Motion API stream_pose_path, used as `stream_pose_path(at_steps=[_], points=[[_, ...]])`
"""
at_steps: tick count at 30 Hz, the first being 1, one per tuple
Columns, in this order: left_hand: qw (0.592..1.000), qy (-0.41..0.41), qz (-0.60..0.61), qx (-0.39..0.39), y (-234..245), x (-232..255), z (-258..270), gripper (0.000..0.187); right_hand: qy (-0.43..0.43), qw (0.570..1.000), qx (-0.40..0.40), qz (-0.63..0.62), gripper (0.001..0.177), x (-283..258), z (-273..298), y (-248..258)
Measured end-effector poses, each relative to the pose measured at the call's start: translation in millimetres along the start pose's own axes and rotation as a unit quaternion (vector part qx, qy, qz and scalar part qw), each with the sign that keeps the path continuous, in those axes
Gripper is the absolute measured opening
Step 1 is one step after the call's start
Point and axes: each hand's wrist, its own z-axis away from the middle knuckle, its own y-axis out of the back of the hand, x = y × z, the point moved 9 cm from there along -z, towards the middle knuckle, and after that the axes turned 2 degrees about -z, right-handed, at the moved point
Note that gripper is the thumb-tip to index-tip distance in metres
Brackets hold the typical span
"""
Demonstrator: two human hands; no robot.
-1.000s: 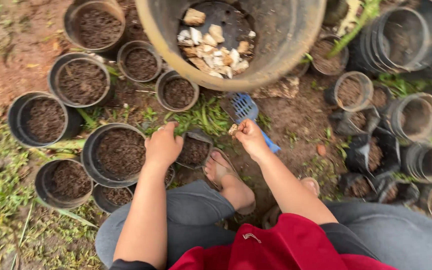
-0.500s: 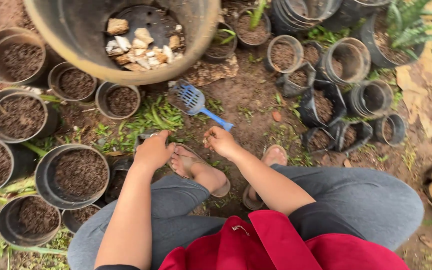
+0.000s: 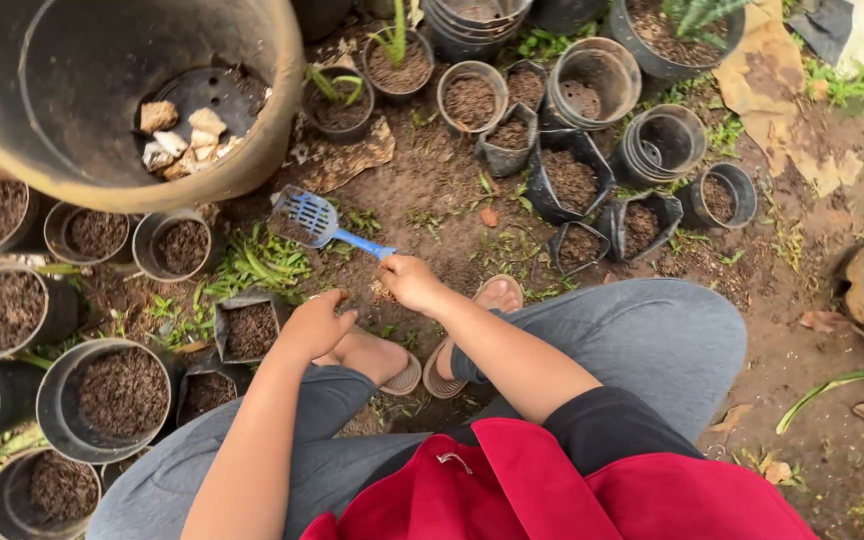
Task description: Weeding and organizing small nursery pots using a hand scoop
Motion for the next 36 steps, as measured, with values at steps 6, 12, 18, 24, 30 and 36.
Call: stream_pose_path(at_steps=[6, 12, 18, 24, 30, 36], points=[[0.998, 0.009, 0.038, 0.051, -7.4, 14.1, -51.4, 0.05, 0.029, 0.998, 0.046, 0.009, 0.024, -32.9, 23.5, 37.6], [0.882, 0.142, 0.446, 0.061, -21.3, 92.7, -44.6, 0.047, -0.01, 0.991, 0.13, -0.028, 0.022, -12.5, 13.6, 89.7], [0.828, 0.095, 0.551, 0.044, -69.7, 121.9, -93.9, 0.047, -0.013, 0.99, 0.138, -0.025, 0.026, 4.7, 8.4, 130.3], [0.768, 0.1, 0.63, 0.05, -63.8, 153.4, -97.0, 0.045, 0.032, 0.983, 0.18, 0.003, 0.021, -6.8, 20.5, 161.3], [0.808, 0.099, 0.581, 0.021, -91.8, 142.3, -145.1, 0.032, 0.018, 0.978, 0.209, 0.022, 0.017, 20.1, 20.6, 183.8], [0.874, 0.111, 0.472, 0.032, -107.2, 106.3, -182.1, 0.021, -0.022, 0.977, 0.21, -0.017, 0.016, 43.7, 26.3, 193.0]])
